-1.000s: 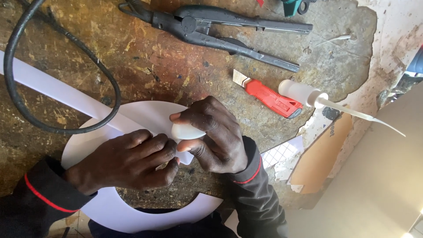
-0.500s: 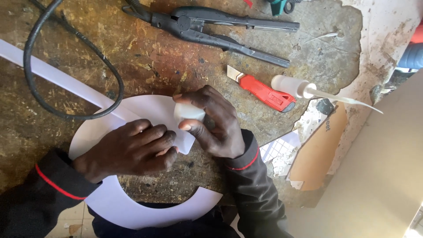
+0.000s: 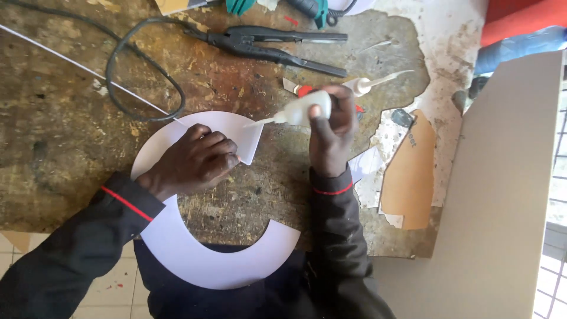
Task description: Attaching a plastic border strip to a letter cutout using glue and a heat gun to create a 3D sign letter.
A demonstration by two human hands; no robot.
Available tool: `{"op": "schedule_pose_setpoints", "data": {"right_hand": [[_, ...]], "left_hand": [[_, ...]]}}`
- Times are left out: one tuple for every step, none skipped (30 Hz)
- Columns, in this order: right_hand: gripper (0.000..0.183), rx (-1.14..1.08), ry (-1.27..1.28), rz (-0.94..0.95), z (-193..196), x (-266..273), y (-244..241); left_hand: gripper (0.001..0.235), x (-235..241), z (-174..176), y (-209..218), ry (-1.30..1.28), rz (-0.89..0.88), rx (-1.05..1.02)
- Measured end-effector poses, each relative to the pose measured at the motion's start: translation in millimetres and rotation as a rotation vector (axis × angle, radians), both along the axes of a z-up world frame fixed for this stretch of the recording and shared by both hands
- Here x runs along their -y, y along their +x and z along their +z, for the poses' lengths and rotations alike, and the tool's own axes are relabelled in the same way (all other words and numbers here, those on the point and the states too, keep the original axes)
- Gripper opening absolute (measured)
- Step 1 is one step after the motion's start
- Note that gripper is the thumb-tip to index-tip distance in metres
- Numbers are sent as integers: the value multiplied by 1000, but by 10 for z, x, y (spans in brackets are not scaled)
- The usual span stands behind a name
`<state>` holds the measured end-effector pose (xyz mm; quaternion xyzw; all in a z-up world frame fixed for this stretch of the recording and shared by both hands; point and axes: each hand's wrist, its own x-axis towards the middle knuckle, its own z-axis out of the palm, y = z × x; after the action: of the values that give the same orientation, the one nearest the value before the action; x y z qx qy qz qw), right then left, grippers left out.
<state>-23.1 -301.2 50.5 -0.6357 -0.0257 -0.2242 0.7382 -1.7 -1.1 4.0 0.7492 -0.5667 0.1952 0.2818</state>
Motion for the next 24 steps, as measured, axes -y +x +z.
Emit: {"op": "schedule_pose_setpoints", "data": {"right_hand": [[41,22,-1,2,-37,44,-104],[41,-44,201,22,-76,98,-231],[46,-110,402,44,-125,160,-352],[46,-98,399,44,-106,177,-462],[48,-125,412,19,-96,198,-566],[52,-156,426,-8,-91,212,-681],[52,-149,424,-9,-106,272,-756],[55,-162,415,-24,-128,329,-836],[58,-176,405,-38,-155,384,-912],[58,-172,404,-38,-139,455,-961],[51,-203,271,-64,-123,526,-1006],[46,-233,141,-89,-111,601,-1039],[46,-229,141,-88,-78,718,-1059],[47,-256,-198,-201,-48,826,-1073],[48,-278,-537,-313,-22,934,-1084],[48,-277,-536,-314,-35,1049,-1079],[46,-234,-660,-426,-51,1163,-1069],[44,-189,-786,-537,-56,1288,-1053],[44,-187,-788,-538,-84,1416,-1032],[43,-168,-841,-580,-113,1546,-1012],[42,-149,-894,-622,-143,1678,-992],[42,-149,-896,-625,-157,1661,-1005],[43,-210,-825,-602,-169,1646,-1014],[43,-267,-755,-577,-173,1643,-1003]], "left_hand": [[30,1,49,12,-1,2,22],[32,13,94,3,8,15,22],[35,32,132,-2,17,29,23],[35,33,132,-2,14,27,34],[35,38,124,5,7,25,33],[35,36,112,2,1,22,27],[35,48,121,9,-1,20,33],[36,55,131,5,0,21,26],[37,61,137,6,2,23,18],[37,59,118,0,0,23,22],[38,58,98,-2,1,34,23],[40,58,84,5,4,46,24],[40,70,103,3,5,47,28],[39,72,118,4,2,41,20],[39,74,130,9,0,34,12],[39,67,124,9,1,33,13],[38,61,115,15,4,38,23],[38,64,103,23,4,44,33],[38,66,87,24,1,44,34],[36,68,69,19,5,52,38],[35,71,51,13,8,60,43],[35,66,65,1,6,57,43],[36,63,80,-6,13,61,44],[36,70,99,2,18,66,48]]}}
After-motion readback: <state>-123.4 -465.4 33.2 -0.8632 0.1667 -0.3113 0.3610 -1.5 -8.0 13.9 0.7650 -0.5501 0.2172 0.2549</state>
